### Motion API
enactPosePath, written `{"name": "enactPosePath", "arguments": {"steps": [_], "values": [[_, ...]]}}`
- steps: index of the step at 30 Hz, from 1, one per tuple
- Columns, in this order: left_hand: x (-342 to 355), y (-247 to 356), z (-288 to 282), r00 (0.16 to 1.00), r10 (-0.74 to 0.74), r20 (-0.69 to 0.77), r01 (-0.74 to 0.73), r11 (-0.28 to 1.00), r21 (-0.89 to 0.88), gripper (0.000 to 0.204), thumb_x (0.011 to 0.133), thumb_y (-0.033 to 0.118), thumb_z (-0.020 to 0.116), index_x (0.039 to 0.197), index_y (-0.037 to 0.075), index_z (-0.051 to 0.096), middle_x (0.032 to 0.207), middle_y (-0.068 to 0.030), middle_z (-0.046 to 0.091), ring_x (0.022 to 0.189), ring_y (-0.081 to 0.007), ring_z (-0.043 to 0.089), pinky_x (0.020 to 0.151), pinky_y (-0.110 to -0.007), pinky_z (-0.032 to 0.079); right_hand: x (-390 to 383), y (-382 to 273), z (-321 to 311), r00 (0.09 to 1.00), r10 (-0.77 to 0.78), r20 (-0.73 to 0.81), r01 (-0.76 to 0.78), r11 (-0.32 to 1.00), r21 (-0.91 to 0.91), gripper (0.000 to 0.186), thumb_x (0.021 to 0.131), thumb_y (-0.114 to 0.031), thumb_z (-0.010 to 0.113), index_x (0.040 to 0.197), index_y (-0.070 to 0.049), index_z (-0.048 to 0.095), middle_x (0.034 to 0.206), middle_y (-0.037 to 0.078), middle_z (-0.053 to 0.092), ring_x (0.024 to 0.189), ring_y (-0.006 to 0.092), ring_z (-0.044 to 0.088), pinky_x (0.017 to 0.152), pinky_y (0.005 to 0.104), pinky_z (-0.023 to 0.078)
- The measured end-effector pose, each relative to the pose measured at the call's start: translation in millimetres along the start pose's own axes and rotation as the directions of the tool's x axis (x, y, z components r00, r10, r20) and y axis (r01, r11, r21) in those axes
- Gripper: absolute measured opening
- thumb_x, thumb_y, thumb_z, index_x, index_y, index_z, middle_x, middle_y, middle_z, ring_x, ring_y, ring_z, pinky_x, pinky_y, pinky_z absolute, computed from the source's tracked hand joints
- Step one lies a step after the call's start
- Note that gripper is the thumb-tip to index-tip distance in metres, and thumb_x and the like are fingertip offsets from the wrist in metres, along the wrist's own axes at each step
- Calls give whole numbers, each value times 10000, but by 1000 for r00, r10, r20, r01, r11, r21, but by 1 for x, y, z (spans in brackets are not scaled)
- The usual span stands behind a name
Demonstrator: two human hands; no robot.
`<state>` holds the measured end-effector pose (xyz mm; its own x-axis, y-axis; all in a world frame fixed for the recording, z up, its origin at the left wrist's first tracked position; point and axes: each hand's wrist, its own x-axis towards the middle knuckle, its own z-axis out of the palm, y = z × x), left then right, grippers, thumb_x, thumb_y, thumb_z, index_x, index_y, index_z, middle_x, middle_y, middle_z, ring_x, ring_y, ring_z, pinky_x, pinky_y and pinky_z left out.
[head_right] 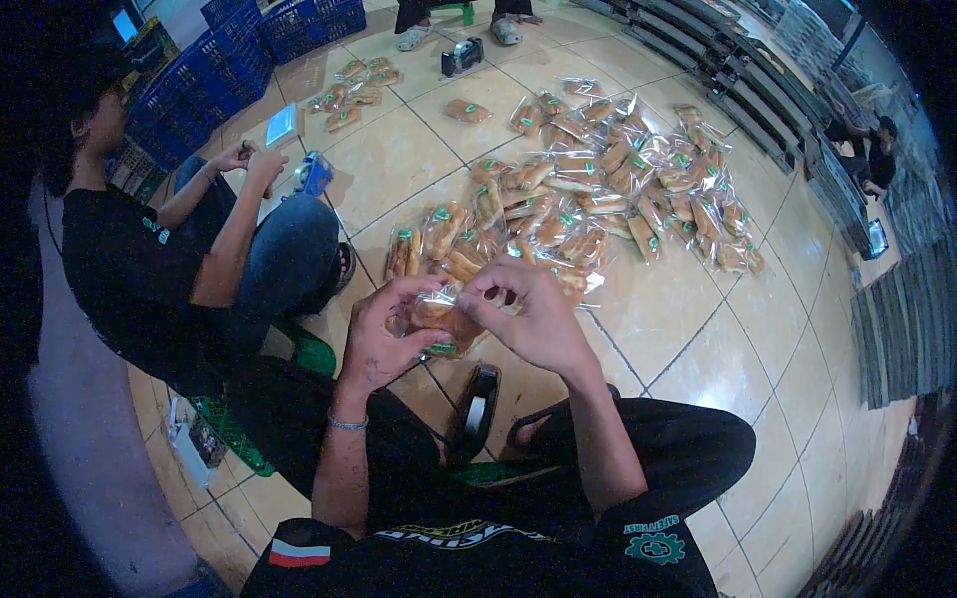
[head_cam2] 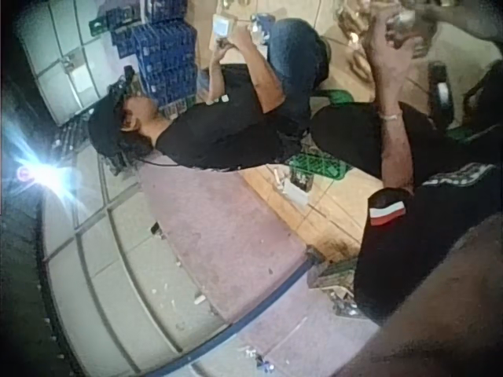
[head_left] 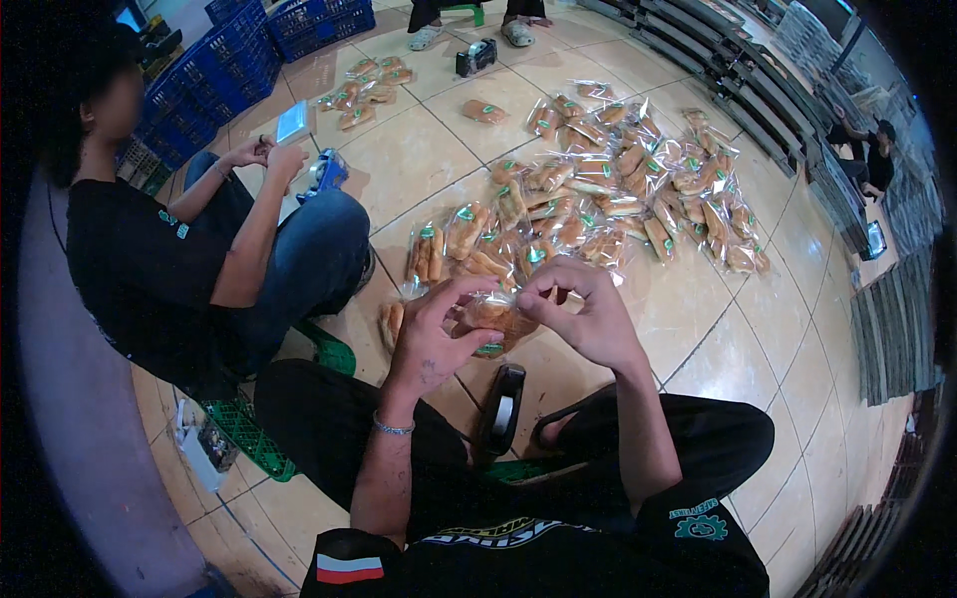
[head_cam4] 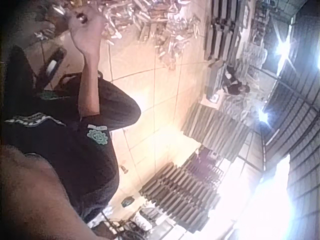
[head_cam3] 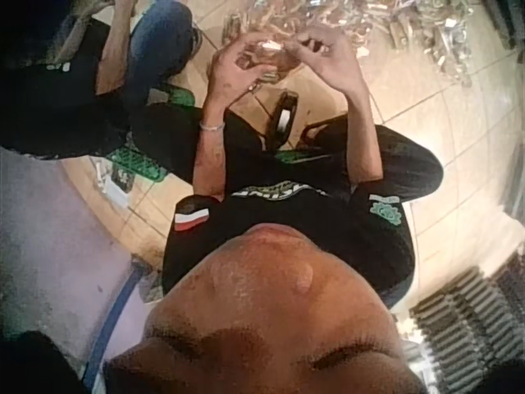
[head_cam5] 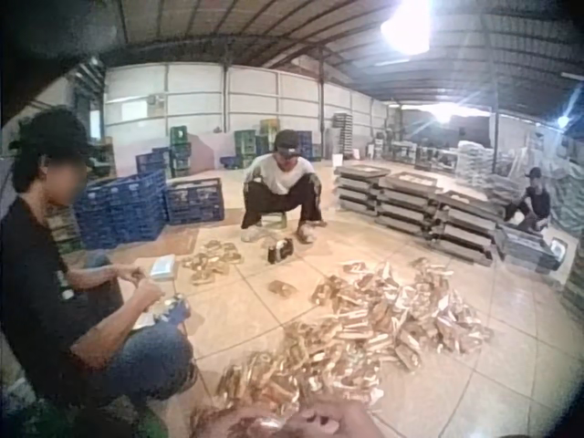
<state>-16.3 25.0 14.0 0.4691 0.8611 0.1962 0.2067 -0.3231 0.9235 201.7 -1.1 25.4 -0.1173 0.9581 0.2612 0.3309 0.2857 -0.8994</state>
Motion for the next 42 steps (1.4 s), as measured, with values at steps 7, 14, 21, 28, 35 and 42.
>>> {"name": "enactPosePath", "arguments": {"steps": [7, 14, 21, 28, 35, 42], "values": [[2, -10, 12, 955, 274, -116, -232, 929, 288, 481, 702, -37, 765, 1135, 86, 594, 1151, -104, 647, 1026, -298, 649, 821, -374, 550, -2, -11, 15, 983, 81, -163, -110, 978, -178, 190, 819, -140, 777, 931, -5, 704, 832, 81, 671, 764, 164, 625, 695, 304, 507], [-3, -13, 13, 899, 409, -154, -296, 829, 475, 545, 680, -54, 738, 1157, 113, 534, 1106, -96, 560, 964, -328, 633, 765, -427, 532, -4, -8, 32, 978, 146, -150, -143, 989, 29, 164, 849, -64, 744, 975, 20, 678, 884, 93, 694, 790, 143, 670, 724, 282, 530], [-1, -4, 16, 922, 248, -298, -146, 934, 326, 496, 704, -36, 761, 1144, 73, 561, 1038, -116, 584, 927, -318, 642, 735, -396, 538, -6, -10, 42, 987, 24, -162, -21, 999, 24, 185, 809, -12, 739, 974, 27, 664, 861, 109, 667, 794, 197, 663, 743, 329, 538], [-1, 2, 10, 876, 299, -378, -151, 915, 375, 344, 719, -17, 778, 1035, 11, 644, 988, -122, 658, 913, -240, 673, 747, -333, 546, -5, -21, 58, 888, -397, -234, 313, 892, -325, 312, 738, 57, 750, 1036, -21, 705, 855, 86, 617, 783, 236, 625, 710, 325, 514], [-3, -6, 10, 921, -116, -372, 50, 982, -183, 358, 783, -24, 771, 1116, -28, 640, 1005, -101, 712, 898, -139, 683, 775, -264, 546, -9, -12, 42, 882, -466, -68, 409, 829, -381, 392, 750, -39, 761, 1137, -71, 713, 923, 90, 605, 839, 247, 609, 739, 358, 480], [-9, -10, -2, 970, -227, -91, 211, 964, -160, 672, 706, 25, 846, 1283, 40, 502, 1053, -160, 699, 988, -198, 690, 853, -308, 538, 4, -11, 17, 962, -273, -18, 261, 937, -231, 281, 774, -132, 776, 1045, -69, 736, 1026, 124, 686, 903, 265, 652, 743, 374, 501]]}}
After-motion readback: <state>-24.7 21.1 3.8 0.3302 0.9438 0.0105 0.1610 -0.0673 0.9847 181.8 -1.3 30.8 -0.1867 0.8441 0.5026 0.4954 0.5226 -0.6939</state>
